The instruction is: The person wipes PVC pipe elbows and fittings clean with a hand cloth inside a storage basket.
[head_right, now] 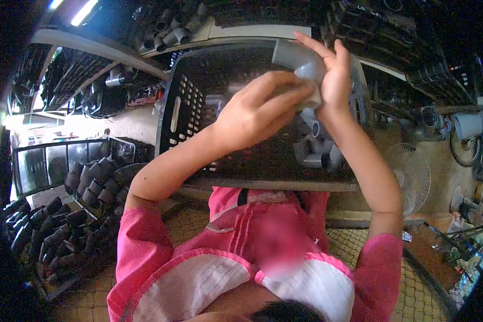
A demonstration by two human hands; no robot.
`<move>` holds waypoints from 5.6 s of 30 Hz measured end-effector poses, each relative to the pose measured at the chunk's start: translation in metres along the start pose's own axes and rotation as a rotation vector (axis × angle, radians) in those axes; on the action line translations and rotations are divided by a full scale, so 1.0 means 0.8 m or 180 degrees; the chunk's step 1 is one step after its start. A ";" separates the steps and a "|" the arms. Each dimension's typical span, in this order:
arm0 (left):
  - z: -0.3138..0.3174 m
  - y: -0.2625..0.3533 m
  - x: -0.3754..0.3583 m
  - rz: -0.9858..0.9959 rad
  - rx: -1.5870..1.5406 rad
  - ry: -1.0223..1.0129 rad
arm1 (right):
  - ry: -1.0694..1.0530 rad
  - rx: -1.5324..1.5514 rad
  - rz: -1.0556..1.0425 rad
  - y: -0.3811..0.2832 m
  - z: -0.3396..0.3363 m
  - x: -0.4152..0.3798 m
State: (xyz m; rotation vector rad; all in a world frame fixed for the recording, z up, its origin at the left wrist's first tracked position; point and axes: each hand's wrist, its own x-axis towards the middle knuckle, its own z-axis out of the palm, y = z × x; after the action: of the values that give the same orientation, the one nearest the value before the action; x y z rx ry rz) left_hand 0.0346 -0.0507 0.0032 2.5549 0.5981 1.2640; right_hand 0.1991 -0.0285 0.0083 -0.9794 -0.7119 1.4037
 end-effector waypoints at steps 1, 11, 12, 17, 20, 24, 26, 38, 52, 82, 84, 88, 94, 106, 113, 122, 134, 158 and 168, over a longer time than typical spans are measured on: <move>-0.002 0.003 0.003 0.0139 0.0024 -0.0063 | -0.0080 0.0053 0.0018 0.000 0.001 -0.001; -0.005 -0.007 0.002 0.0117 0.0991 -0.0161 | -0.0193 0.0005 -0.0024 0.001 -0.002 0.002; -0.004 -0.006 0.005 0.0289 0.1000 -0.0134 | -0.0256 0.0033 0.0046 0.004 -0.004 0.002; -0.005 -0.009 0.012 0.0411 0.1265 -0.0244 | -0.0806 -0.1286 -0.0253 0.006 0.000 -0.009; -0.016 -0.009 0.016 0.0186 0.1470 -0.0324 | -0.0470 -0.0815 -0.0260 0.011 0.004 -0.004; -0.006 0.000 0.010 0.0446 0.1117 -0.0299 | -0.0391 -0.1098 -0.0639 0.010 0.001 0.000; -0.001 0.001 0.011 0.0477 0.1126 -0.0257 | -0.0492 -0.1334 -0.0747 0.010 0.001 -0.003; -0.016 -0.002 0.022 0.0060 0.0919 -0.0041 | -0.0538 -0.2495 -0.2174 0.012 -0.001 -0.008; -0.030 -0.016 0.020 -0.0302 0.0594 0.0307 | -0.0950 -0.2729 -0.3310 0.001 0.000 -0.019; -0.026 -0.052 0.002 0.1015 0.1375 -0.0066 | -0.0491 0.0184 0.1115 0.005 -0.004 -0.004; -0.024 -0.050 0.003 0.1064 0.1420 -0.0099 | -0.0523 0.0272 0.1077 0.006 -0.009 0.000; -0.029 -0.054 0.005 0.1047 0.1559 -0.0139 | -0.0464 0.0424 0.1051 -0.004 -0.014 0.008; -0.024 -0.037 0.011 0.1034 0.1216 0.0110 | -0.0347 -0.0400 0.0938 0.004 -0.012 -0.009; -0.024 -0.050 0.007 0.0738 0.1125 0.0019 | 0.0019 0.0101 0.1349 0.018 -0.036 0.004; -0.021 -0.038 0.010 0.0774 0.1004 0.0019 | -0.0288 -0.0279 0.1105 0.017 -0.022 -0.002; -0.023 -0.045 0.009 0.0499 0.0876 0.0056 | 0.0032 0.0214 0.1293 0.018 -0.015 0.001; -0.010 -0.034 0.005 0.0627 0.0660 -0.0015 | -0.0887 0.0629 0.1346 -0.016 -0.010 0.006; -0.004 -0.019 -0.004 0.0753 0.0476 -0.0037 | -0.1930 0.2057 0.0893 0.013 -0.030 0.017; -0.004 -0.024 -0.009 0.0385 0.0572 -0.0023 | -0.2177 0.2299 0.0848 0.026 -0.044 0.027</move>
State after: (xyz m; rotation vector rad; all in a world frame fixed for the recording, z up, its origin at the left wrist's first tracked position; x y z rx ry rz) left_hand 0.0228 -0.0369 -0.0071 2.7795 0.5881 1.2924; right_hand 0.2219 -0.0138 -0.0287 -0.0034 -0.4872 2.0586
